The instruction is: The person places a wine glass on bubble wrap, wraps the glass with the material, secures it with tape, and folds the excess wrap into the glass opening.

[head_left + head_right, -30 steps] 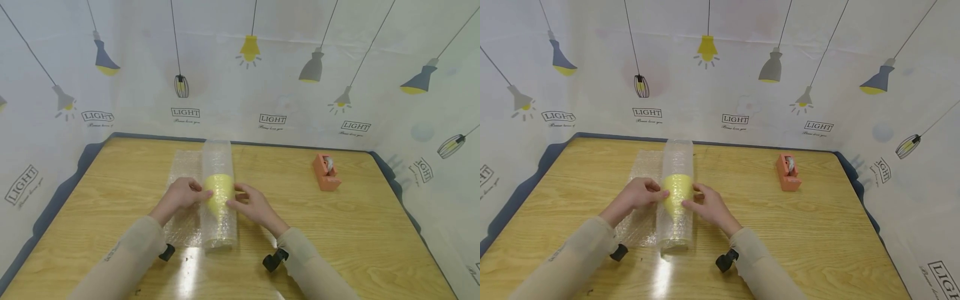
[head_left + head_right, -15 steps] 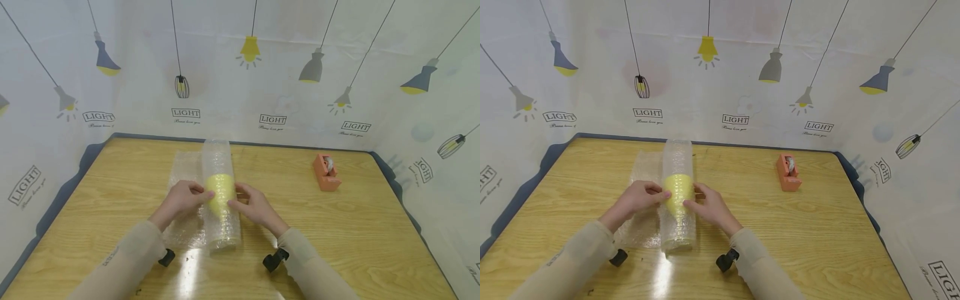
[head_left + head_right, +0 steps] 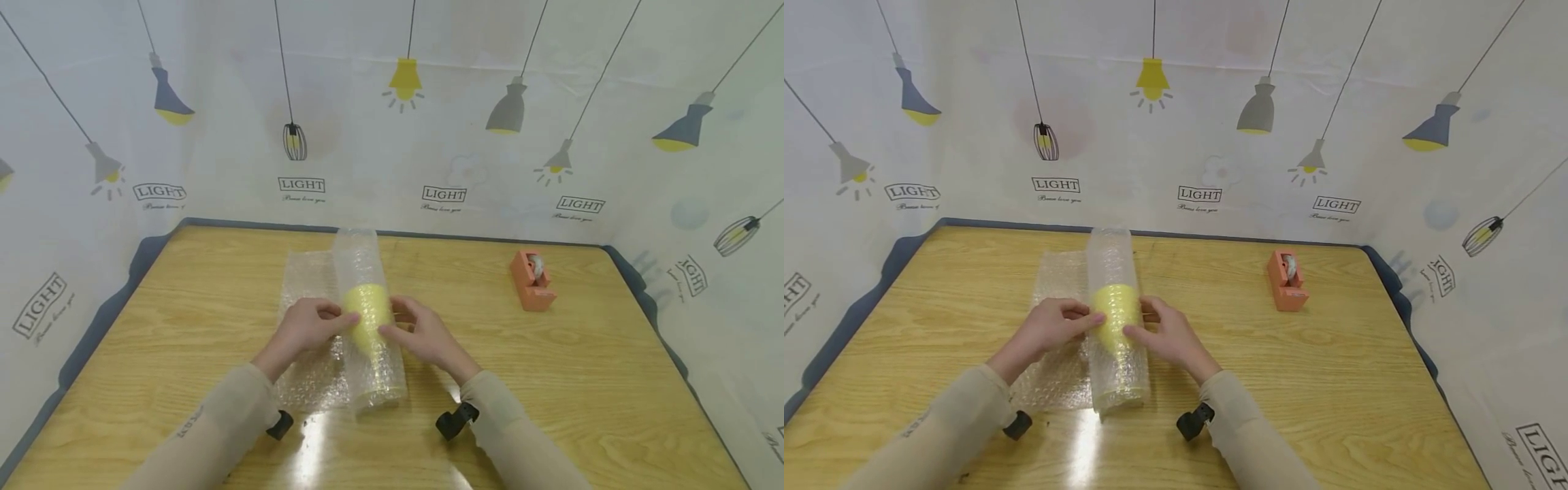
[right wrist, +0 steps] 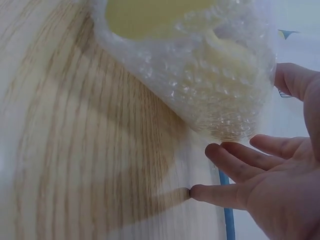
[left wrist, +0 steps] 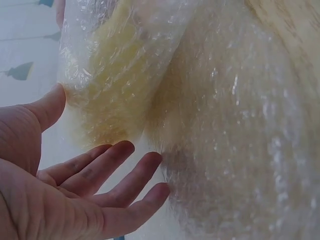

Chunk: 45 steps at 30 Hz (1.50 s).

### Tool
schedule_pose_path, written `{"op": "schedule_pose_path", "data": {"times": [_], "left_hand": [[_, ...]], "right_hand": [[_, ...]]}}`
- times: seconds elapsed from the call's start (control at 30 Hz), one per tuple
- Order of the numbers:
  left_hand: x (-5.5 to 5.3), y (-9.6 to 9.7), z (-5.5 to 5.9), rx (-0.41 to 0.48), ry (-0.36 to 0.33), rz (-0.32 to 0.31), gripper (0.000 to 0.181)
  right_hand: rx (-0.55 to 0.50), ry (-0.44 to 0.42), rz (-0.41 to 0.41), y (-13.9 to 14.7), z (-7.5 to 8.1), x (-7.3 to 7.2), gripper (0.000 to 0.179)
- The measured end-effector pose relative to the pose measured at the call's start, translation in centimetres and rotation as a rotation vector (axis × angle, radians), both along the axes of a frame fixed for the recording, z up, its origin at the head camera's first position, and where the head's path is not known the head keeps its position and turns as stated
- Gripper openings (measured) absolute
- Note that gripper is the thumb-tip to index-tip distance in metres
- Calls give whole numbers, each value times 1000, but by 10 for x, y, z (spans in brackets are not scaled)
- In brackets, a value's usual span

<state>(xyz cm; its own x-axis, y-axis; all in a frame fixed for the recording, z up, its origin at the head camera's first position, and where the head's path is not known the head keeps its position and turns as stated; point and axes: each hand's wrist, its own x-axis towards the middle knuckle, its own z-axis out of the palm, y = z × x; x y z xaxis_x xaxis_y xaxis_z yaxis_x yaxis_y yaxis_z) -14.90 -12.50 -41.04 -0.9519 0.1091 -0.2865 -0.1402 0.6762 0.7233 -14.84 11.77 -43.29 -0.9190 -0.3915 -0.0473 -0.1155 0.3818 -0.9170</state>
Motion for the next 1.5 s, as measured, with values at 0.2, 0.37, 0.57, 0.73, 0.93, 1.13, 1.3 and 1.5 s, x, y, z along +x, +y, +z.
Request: {"op": "schedule_pose_path", "data": {"times": [0.2, 0.37, 0.57, 0.73, 0.93, 1.13, 1.3, 1.5], "left_hand": [[2, 3, 2, 16, -2, -3, 68], [2, 4, 3, 29, -17, 7, 68], [0, 2, 0, 1, -2, -14, 65], [-2, -2, -2, -20, -1, -36, 63], [-2, -6, -1, -7, -13, -11, 59], [-1, -5, 2, 42, 52, 63, 52], [-1, 1, 7, 17, 103, 48, 47], [1, 9, 15, -7, 48, 46, 55]], "right_hand": [[-21, 5, -9, 1, -1, -1, 60], [-11, 6, -24, 1, -2, -1, 57], [21, 7, -32, -2, 2, 1, 60], [45, 29, -34, -6, 2, 0, 60], [46, 33, -38, -11, 3, 1, 62], [69, 51, -52, -15, 2, 1, 63], [75, 57, -57, -18, 3, 2, 62], [82, 58, -73, -19, 3, 2, 61]]}}
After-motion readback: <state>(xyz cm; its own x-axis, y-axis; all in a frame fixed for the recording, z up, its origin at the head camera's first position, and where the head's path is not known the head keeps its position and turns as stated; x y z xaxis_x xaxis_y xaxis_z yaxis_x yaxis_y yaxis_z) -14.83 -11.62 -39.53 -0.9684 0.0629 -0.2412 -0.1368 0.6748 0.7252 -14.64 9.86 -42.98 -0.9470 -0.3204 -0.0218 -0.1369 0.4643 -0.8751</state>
